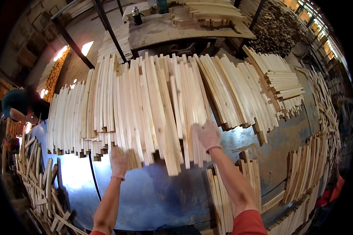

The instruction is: The person picks up groups of wooden slats from a large workbench and places them onto a moving conveyor belt for processing.

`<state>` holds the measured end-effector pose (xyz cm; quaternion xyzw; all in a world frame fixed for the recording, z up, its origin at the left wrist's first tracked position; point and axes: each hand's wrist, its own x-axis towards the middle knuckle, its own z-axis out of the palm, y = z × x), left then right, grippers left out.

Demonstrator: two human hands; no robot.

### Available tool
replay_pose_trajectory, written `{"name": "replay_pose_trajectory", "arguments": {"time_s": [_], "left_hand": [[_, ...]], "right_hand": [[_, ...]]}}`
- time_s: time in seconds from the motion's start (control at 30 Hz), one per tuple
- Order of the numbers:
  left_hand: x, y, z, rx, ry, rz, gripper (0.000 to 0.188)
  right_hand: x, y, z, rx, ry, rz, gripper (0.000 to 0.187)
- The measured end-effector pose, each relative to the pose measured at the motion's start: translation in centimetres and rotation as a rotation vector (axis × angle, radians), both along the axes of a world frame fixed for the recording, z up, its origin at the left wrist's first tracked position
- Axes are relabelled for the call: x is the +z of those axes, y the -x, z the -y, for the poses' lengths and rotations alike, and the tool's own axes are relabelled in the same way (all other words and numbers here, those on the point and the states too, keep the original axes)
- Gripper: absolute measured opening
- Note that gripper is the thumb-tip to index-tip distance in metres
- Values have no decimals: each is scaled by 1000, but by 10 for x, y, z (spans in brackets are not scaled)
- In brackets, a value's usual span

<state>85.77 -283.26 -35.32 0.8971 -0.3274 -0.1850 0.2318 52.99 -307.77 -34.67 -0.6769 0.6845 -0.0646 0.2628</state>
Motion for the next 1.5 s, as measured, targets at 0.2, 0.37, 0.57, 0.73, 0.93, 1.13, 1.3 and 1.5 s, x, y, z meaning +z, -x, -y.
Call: {"name": "replay_pose_trajectory", "arguments": {"time_s": [0.2, 0.37, 0.57, 0.73, 0.93, 1.13, 1.3, 1.5], "left_hand": [[-9, 21, -109, 154, 149, -387, 49], [-51, -28, -108, 76, 171, -589, 49], [-22, -32, -42, 179, 204, -1085, 51], [-15, -35, -43, 141, 205, -1165, 47], [4, -21, -55, 150, 76, -1100, 43], [4, -19, -83, -71, 37, -956, 40], [-49, -6, -135, -217, 122, -862, 32], [40, 17, -148, -529, -124, -451, 44]], "right_hand": [[5, 53, -101, 48, -93, 84, 65], [-13, 70, -94, -192, -315, 493, 65], [5, 64, -76, -199, -420, 327, 66], [31, 46, -90, -268, -485, 390, 57], [0, 66, -118, -360, -630, 721, 44], [17, 82, -142, -370, -665, 869, 45], [38, 96, -163, -335, -597, 836, 45], [40, 135, -213, -402, -587, 868, 47]]}}
